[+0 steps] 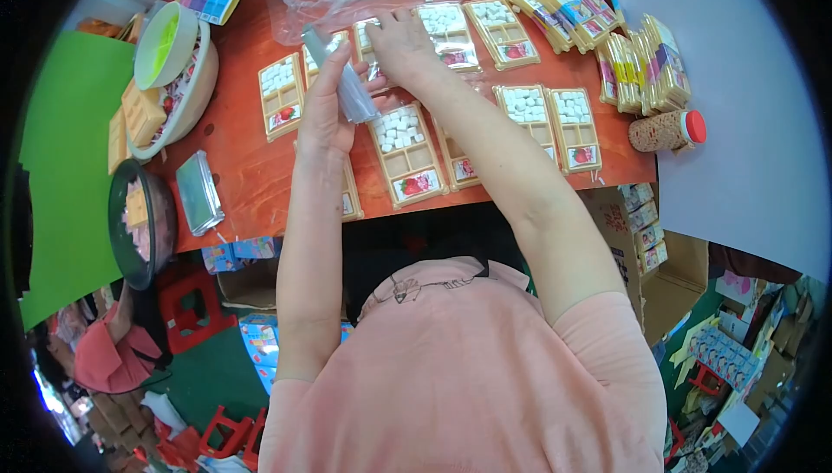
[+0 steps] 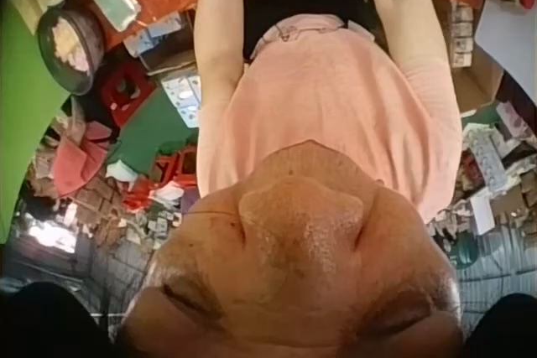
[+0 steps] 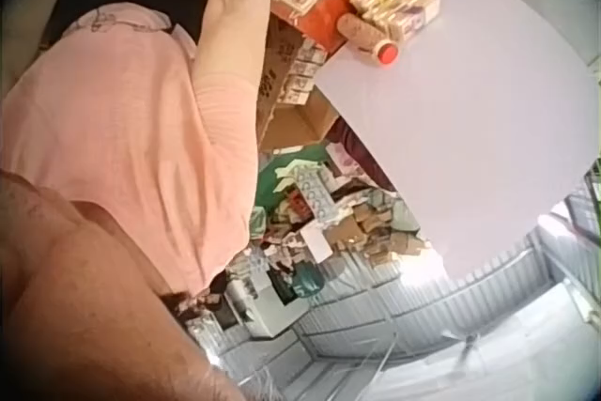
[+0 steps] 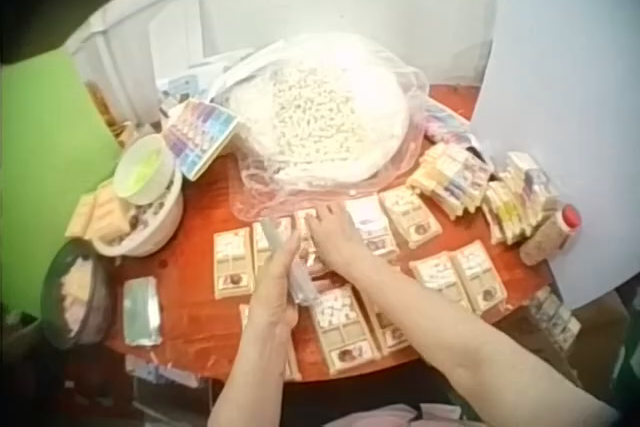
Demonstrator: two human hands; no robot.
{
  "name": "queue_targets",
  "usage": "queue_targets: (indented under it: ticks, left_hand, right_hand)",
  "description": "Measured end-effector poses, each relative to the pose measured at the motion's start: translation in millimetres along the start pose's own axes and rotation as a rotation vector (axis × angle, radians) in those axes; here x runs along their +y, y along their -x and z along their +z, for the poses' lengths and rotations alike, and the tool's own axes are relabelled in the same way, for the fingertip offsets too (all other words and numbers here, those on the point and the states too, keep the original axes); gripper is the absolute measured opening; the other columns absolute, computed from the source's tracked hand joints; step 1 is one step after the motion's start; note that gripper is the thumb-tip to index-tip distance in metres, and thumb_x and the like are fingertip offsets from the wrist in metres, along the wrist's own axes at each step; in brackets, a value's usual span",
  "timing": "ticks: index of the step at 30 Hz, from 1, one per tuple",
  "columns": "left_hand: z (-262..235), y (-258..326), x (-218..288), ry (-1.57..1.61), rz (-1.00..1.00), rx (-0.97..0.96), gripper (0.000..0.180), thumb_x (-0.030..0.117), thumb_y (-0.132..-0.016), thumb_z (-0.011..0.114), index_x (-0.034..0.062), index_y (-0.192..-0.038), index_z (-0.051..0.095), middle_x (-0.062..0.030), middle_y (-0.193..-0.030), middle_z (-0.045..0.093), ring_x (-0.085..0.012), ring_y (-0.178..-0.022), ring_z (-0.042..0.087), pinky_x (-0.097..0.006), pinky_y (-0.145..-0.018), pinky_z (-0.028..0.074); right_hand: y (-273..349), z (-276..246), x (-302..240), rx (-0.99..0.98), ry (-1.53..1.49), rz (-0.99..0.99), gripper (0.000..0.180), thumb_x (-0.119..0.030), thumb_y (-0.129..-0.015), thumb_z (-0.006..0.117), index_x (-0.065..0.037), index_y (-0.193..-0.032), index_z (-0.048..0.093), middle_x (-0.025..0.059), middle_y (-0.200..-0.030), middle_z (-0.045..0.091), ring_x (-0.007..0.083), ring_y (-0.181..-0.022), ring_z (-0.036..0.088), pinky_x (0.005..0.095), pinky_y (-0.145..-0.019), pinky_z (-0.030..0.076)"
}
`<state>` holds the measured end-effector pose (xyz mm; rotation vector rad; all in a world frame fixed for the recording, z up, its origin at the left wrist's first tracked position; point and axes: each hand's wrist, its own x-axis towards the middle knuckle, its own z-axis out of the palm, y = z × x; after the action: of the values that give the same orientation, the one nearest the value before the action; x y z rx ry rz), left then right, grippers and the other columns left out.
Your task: Applying labels to toy trays and inserting them into plastic sleeves at a factory workbench.
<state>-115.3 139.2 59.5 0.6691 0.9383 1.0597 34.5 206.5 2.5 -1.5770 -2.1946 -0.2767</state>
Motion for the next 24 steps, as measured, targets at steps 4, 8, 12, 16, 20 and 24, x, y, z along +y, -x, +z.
queue_targets:
  ticks: [4,8,12,16,20,24]
  left_hand:
    - [-4,6,4,0.066,0.014,-0.011,0.083,0.053,-0.084,0.075,-0.0013,-0.136,0.043,-0.0183,-0.116,0.055,-0.0277,-0.086,0.069,-0.038,-0.066,0.064]
    - [-11,13,5,0.289,-0.005,-0.127,0.09,0.059,-0.084,0.073,0.0071,-0.143,0.029,-0.0187,-0.113,0.057,-0.0323,-0.094,0.07,-0.04,-0.064,0.065]
    - [-13,25,9,0.348,0.038,-0.138,0.084,0.061,-0.086,0.07,0.0054,-0.138,0.037,-0.0167,-0.107,0.064,-0.028,-0.085,0.072,-0.04,-0.065,0.064]
    - [-9,34,12,0.263,0.025,-0.293,0.07,0.064,-0.088,0.066,0.0013,-0.118,0.056,-0.0112,-0.089,0.069,-0.0183,-0.075,0.071,-0.034,-0.066,0.062]
    - [-13,40,10,0.184,0.047,-0.256,0.066,0.063,-0.091,0.062,0.0017,-0.114,0.06,-0.0059,-0.078,0.067,-0.0147,-0.06,0.066,-0.028,-0.06,0.058]
    - [-34,34,5,0.176,0.006,-0.327,0.065,0.063,-0.088,0.066,0.0019,-0.112,0.061,-0.008,-0.082,0.068,-0.0135,-0.054,0.064,-0.025,-0.056,0.057]
  right_hand:
    - [-1,-9,7,-0.113,-0.014,-0.002,0.04,-0.015,-0.085,0.066,-0.017,-0.125,0.066,0.0139,-0.131,0.059,0.033,-0.116,0.057,0.0474,-0.099,0.047]
    - [-8,-43,-2,-0.062,-0.1,0.079,0.036,-0.019,-0.09,0.066,-0.011,-0.124,0.066,0.0125,-0.122,0.063,0.0263,-0.111,0.062,0.0414,-0.093,0.051]
    - [12,-121,-37,-0.32,-1.353,0.345,0.032,-0.032,-0.097,0.066,-0.002,-0.108,0.066,0.0032,-0.08,0.066,0.0075,-0.069,0.064,0.0214,-0.063,0.051]
    - [28,-120,-48,-0.754,-1.545,0.352,0.024,-0.029,-0.095,0.07,-0.005,-0.097,0.065,0.0036,-0.074,0.067,0.0047,-0.047,0.055,0.0178,-0.043,0.041]
    - [37,-110,-44,-0.777,-1.835,0.41,0.022,-0.025,-0.096,0.07,-0.004,-0.094,0.067,0.0048,-0.073,0.068,0.0054,-0.048,0.057,0.0164,-0.043,0.043]
    - [38,-103,-51,-0.795,-1.883,0.434,0.019,-0.021,-0.096,0.069,-0.002,-0.092,0.068,0.0061,-0.075,0.07,0.0067,-0.053,0.063,0.0156,-0.044,0.048]
